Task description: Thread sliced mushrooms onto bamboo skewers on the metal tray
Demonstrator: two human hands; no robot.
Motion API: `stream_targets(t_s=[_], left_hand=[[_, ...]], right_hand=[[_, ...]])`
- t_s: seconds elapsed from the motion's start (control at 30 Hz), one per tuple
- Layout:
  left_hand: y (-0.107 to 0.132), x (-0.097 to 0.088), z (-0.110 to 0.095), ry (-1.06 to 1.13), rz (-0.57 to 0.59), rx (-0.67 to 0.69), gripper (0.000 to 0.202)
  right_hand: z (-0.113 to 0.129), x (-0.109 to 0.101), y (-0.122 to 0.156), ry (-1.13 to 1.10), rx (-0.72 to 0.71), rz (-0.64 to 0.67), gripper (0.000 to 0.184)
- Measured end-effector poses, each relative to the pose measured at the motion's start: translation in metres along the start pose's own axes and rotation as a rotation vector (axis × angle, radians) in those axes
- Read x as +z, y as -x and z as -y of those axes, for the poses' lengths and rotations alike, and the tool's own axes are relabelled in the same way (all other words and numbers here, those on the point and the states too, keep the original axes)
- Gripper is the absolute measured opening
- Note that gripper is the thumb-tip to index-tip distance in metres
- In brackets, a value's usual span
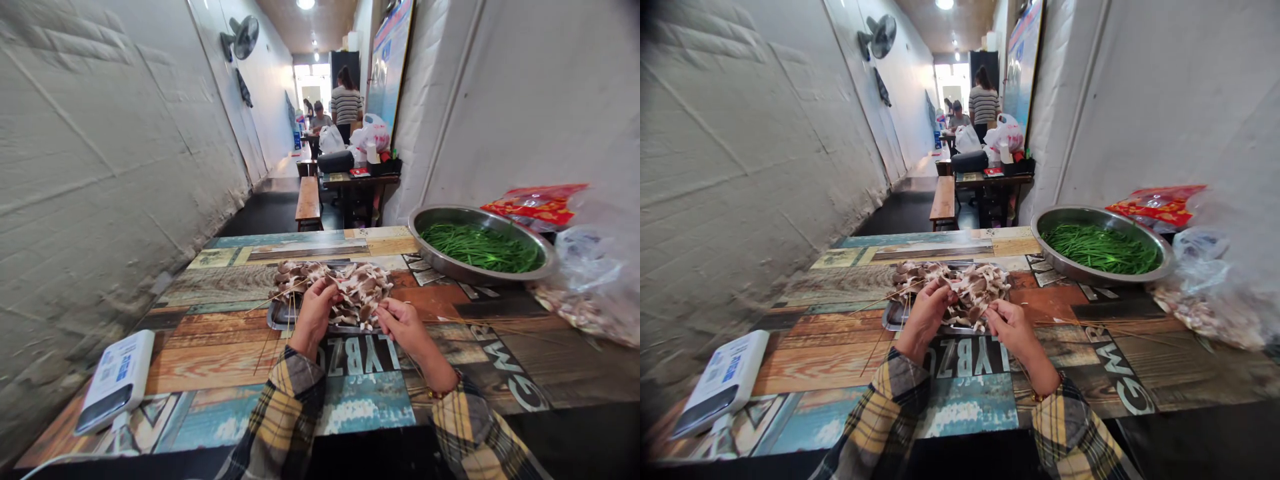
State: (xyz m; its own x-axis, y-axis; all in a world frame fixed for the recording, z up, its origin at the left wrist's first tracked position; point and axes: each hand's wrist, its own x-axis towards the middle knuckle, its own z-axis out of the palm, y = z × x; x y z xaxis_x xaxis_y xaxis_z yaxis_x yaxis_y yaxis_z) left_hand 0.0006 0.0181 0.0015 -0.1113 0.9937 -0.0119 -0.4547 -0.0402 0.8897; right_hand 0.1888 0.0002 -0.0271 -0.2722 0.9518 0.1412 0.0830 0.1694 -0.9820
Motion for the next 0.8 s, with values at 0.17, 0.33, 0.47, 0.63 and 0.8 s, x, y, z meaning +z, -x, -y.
stream_targets(t_s=[0.17,0.33,0.47,0.63,0.8], left_hand=[[-0.0001,-0.0038,-0.0026,0.067,-0.052,0.049,0.019],[0.0019,-0.0029,-0.0049,0.147,-0.07,0.059,0.024],[0.0024,-0.0014,-0.0056,0.16,-0.1,0.052,0.036],[0.0016,-0.0028,-0.0035,0.158,-0.099,0.048,0.029],[0.0014,-0.0038,-0.0021,0.192,-0.105,0.015,0.031]], right_hand=[[-0.0036,0.0001,0.0016,0.012,0.015,0.051,0.036],[-0.0035,-0.0002,0.0029,0.042,0.024,0.087,0.038],[-0.0017,-0.0002,0.0032,0.073,0.02,0.1,0.037],[0.0026,0.0013,0.0039,0.124,0.008,0.106,0.035],[0.0042,0.004,0.0039,0.132,0.029,0.121,0.035]])
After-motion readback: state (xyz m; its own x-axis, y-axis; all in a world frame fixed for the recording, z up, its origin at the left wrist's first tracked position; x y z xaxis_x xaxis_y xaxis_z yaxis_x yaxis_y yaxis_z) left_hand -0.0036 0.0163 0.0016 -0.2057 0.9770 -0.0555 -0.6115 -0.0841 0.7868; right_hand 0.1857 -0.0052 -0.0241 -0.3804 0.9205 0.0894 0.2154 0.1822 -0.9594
